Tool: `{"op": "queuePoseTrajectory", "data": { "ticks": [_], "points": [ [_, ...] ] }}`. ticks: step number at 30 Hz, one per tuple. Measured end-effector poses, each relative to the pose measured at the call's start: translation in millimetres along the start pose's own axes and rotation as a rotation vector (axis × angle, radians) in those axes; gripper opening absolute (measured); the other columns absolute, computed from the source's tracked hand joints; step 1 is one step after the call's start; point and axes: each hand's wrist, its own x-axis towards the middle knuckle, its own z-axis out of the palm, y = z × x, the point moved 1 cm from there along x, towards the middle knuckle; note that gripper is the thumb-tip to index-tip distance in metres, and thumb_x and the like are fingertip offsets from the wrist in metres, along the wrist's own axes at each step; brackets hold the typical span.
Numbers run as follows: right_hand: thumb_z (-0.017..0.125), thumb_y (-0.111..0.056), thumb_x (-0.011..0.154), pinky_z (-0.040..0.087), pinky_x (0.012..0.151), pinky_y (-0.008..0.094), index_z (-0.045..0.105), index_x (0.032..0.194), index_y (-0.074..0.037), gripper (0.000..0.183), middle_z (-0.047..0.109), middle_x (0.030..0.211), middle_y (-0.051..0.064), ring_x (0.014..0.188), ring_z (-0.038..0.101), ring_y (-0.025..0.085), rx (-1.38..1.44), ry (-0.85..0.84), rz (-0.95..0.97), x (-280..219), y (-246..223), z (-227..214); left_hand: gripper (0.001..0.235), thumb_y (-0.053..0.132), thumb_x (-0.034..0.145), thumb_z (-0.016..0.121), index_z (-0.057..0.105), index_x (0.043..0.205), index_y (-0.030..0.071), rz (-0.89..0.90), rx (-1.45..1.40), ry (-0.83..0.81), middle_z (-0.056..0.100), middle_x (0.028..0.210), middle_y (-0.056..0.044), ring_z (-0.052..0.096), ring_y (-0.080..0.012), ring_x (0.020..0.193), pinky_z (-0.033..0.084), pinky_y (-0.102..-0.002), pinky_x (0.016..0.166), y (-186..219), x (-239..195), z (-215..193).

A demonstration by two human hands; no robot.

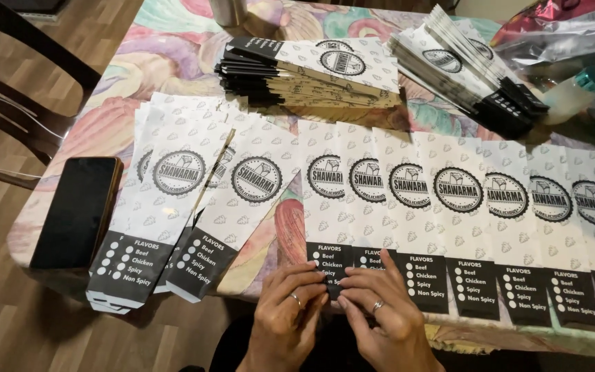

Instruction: Applying glue to the edges of paper bags and folding them to assemble them.

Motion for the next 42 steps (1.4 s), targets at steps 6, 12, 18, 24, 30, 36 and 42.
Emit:
{"op": "queuePoseTrajectory", "data": {
  "ticks": [6,12,18,24,30,36,42],
  "points": [
    [0.078,0.002,0.079,0.046,0.117,0.05,0.074,0.082,-0.003,0.007,0.078,0.089,0.008,0.092,0.077,0.018,0.109,0.005,0.111,-2,4,-1,0.018,-0.006,0.093,0.057,0.071,0.102,0.001,-0.114,-0.115,-0.011,0.074,0.107,-0.014,0.07,-0.0313,0.109,0.053,-0.041,0.098,0,-1,-4],
    [0.078,0.0,0.078,0.05,0.117,0.049,0.077,0.089,-0.002,0.01,0.078,0.093,0.009,0.096,0.077,0.02,0.059,0.001,0.111,-9,4,2,0.014,-0.003,0.09,0.059,0.067,0.101,-0.001,-0.011,0.097,0.056,0.067,0.111,-0.018,0.065,-0.0336,0.106,0.051,-0.042,0.095,-9,-9,-20],
    [0.08,0.003,0.075,0.047,0.119,0.052,0.077,0.094,-0.001,0.019,0.078,0.099,0.011,0.101,0.076,0.022,0.011,-0.035,0.07,-13,5,3,0.067,0.045,0.093,0.059,0.049,0.144,0.003,-0.277,1.111,-0.193,0.045,0.156,-0.02,0.033,-0.0407,0.152,0.022,-0.06,0.125,-35,-32,-45],
    [0.069,0.01,0.082,0.042,0.123,0.058,0.071,0.118,-0.004,0.039,0.071,0.115,0.012,0.114,0.071,0.029,-0.053,-0.071,-0.04,-24,11,7,0.07,-0.006,0.082,0.051,0.044,0.151,-0.003,-0.209,0.739,-0.237,0.057,0.147,-0.022,0.047,-0.0401,0.141,0.048,-0.047,0.101,-9,-31,-20],
    [0.064,0.011,0.086,0.043,0.119,0.061,0.068,0.125,-0.002,0.042,0.066,0.118,0.016,0.117,0.067,0.033,-0.132,-0.125,-0.103,-28,10,7,0.046,-0.017,0.085,0.051,0.06,0.13,-0.011,-0.095,0.349,-0.213,0.064,0.137,-0.025,0.053,-0.0393,0.113,0.056,-0.051,0.094,-18,-6,-35],
    [0.06,0.012,0.088,0.045,0.117,0.063,0.065,0.126,0.002,0.04,0.063,0.117,0.019,0.116,0.065,0.038,-0.122,-0.126,-0.134,-27,9,10,0.052,-0.008,0.086,0.062,0.058,0.138,-0.002,-0.101,0.412,-0.271,0.062,0.143,-0.019,0.052,-0.0364,0.132,0.041,-0.054,0.111,-30,-5,-29],
    [0.06,0.012,0.089,0.046,0.119,0.059,0.065,0.128,0.0,0.041,0.062,0.124,0.019,0.123,0.063,0.038,-0.106,-0.077,-0.063,-24,-1,11,0.049,-0.01,0.089,0.057,0.058,0.137,-0.001,-0.035,0.386,-0.147,0.06,0.145,-0.019,0.053,-0.0387,0.132,0.042,-0.058,0.114,-32,-9,-26]
  ]
}}
